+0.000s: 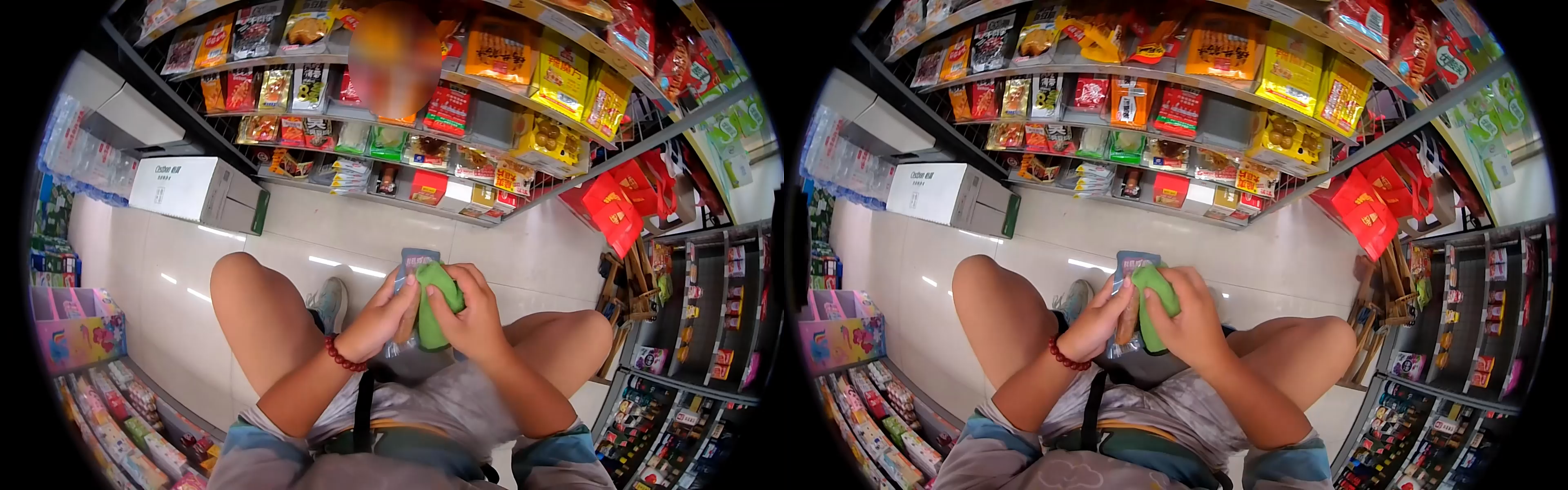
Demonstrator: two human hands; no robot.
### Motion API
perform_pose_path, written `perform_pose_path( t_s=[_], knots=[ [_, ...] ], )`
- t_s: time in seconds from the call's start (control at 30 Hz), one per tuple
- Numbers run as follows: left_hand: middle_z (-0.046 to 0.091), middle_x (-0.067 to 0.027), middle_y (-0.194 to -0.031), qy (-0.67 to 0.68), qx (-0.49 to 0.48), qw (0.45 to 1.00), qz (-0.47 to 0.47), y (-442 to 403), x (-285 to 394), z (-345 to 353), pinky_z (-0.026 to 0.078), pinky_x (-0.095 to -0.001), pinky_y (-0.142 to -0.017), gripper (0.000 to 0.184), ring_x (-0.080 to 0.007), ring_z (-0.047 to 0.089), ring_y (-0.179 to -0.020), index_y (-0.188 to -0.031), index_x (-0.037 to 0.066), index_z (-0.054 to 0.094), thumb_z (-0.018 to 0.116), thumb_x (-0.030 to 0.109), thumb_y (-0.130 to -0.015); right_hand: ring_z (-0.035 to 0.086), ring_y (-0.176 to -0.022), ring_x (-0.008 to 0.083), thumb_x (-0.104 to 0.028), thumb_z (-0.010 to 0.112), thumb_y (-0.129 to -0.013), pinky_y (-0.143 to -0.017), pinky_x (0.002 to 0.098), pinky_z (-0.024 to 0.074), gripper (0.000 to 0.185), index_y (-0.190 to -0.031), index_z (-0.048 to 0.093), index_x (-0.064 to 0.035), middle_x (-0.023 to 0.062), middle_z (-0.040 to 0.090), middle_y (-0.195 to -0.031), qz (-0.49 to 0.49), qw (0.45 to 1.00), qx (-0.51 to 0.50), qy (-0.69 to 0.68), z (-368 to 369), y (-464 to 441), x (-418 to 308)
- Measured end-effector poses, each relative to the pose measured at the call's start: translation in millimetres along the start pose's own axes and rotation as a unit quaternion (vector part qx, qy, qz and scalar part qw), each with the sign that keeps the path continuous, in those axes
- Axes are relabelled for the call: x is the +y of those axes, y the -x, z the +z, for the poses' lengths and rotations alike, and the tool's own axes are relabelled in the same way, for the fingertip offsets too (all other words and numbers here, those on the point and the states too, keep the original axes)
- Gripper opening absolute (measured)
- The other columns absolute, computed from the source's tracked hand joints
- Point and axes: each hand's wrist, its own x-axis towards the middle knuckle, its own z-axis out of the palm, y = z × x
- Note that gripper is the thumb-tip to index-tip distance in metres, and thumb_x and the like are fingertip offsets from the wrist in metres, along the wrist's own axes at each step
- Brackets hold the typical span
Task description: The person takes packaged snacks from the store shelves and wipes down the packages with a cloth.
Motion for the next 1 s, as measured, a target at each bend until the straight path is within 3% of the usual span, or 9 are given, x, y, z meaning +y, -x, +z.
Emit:
perform_pose_path(
  t_s=[0.1,0.23,0.3,0.33,0.47,0.6,0.63,0.77,1.0],
  knots=[
    [0.057,-0.0028,-0.138,-0.009,0.016,1.0,-0.021,-4.3,-4.0,-8.0,0.044,-0.0279,-0.106,0.052,-0.0092,0.055,-0.123,-0.153,0.011,0.04,0.046,0.04,-0.111,0.066,-0.09,0.0378,-0.012,0.073,-0.09,-0.08,0.0396,0.0527,0.028,-0.113,0.064,0.001,0.0191,0.064,-0.097,0.044,0.999,-0.027,-0.002,4.5,3.1,1.6],
    [0.058,-0.0047,-0.138,0.038,0.0,0.998,0.05,-9.3,-0.8,-6.0,0.046,-0.0304,-0.105,0.052,-0.012,0.056,-0.126,-0.153,0.008,0.041,0.044,0.039,-0.111,0.068,-0.086,0.0325,-0.014,0.074,-0.091,-0.078,0.0384,0.0533,0.028,-0.113,0.065,0.0006,0.0173,0.067,-0.094,0.08,0.993,-0.086,-0.003,13.2,9.4,21.4],
    [0.058,-0.0046,-0.138,0.051,0.002,0.999,0.001,-7.0,1.2,-5.5,0.047,-0.0296,-0.104,0.053,-0.0116,0.057,-0.124,-0.153,0.008,0.041,0.046,0.041,-0.111,0.068,-0.085,0.0221,-0.015,0.073,-0.093,-0.077,0.0346,0.054,0.026,-0.112,0.066,0.0009,0.013,0.07,-0.096,0.173,0.975,-0.067,-0.121,16.9,7.7,33.6],
    [0.06,-0.0035,-0.131,0.042,-0.006,0.999,0.016,-9.8,-4.1,-6.3,0.049,-0.0266,-0.097,0.056,-0.0086,0.06,-0.115,-0.153,0.009,0.04,0.048,0.044,-0.11,0.065,-0.088,0.012,-0.014,0.071,-0.097,-0.076,0.0286,0.0538,0.025,-0.116,0.065,0.0014,0.0077,0.071,-0.101,0.224,0.958,-0.064,-0.168,14.3,6.5,34.1],
    [0.063,-0.0023,-0.12,0.042,-0.002,0.999,0.007,-13.6,-2.1,-5.1,0.049,-0.0216,-0.085,0.057,-0.0032,0.06,-0.102,-0.15,0.009,0.043,0.048,0.048,-0.109,0.064,-0.087,0.007,-0.012,0.066,-0.101,-0.075,0.0231,0.0519,0.024,-0.122,0.061,0.0001,0.0037,0.069,-0.102,0.248,0.944,-0.056,-0.21,13.7,5.6,25.3],
    [0.063,-0.003,-0.124,-0.005,-0.02,0.995,-0.093,-16.1,-5.7,-10.9,0.049,-0.0223,-0.086,0.057,-0.0044,0.059,-0.102,-0.147,0.009,0.045,0.046,0.052,-0.108,0.064,-0.087,0.0067,-0.011,0.065,-0.101,-0.076,0.0227,0.0517,0.023,-0.122,0.062,-0.001,0.0033,0.069,-0.102,0.244,0.943,-0.077,-0.211,16.4,16.3,28.7],
    [0.062,-0.0035,-0.127,0.015,-0.019,0.999,-0.032,-18.0,-9.4,-9.2,0.049,-0.0237,-0.087,0.058,-0.0069,0.059,-0.105,-0.146,0.008,0.045,0.045,0.052,-0.109,0.064,-0.089,0.0068,-0.011,0.065,-0.101,-0.077,0.0227,0.0517,0.024,-0.122,0.062,-0.001,0.0032,0.069,-0.103,0.272,0.932,-0.084,-0.225,16.3,17.5,23.9],
    [0.058,-0.0047,-0.138,0.021,-0.009,0.998,0.066,-18.2,-9.3,-4.6,0.05,-0.0284,-0.092,0.057,-0.0138,0.058,-0.113,-0.145,0.007,0.044,0.043,0.052,-0.109,0.065,-0.093,0.0083,-0.01,0.065,-0.1,-0.081,0.024,0.0522,0.028,-0.126,0.061,0.0002,0.0038,0.069,-0.108,0.318,0.904,-0.113,-0.261,17.0,25.8,19.6],
    [0.06,-0.0074,-0.134,-0.002,-0.031,0.998,0.051,-13.8,-14.1,-1.9,0.052,-0.0311,-0.089,0.057,-0.0154,0.062,-0.111,-0.142,0.005,0.045,0.045,0.052,-0.108,0.066,-0.102,0.0117,-0.008,0.063,-0.1,-0.091,0.0281,0.053,0.028,-0.126,0.06,-0.0001,0.0057,0.068,-0.116,0.316,0.897,-0.144,-0.272,8.5,40.7,38.0]
  ],
)
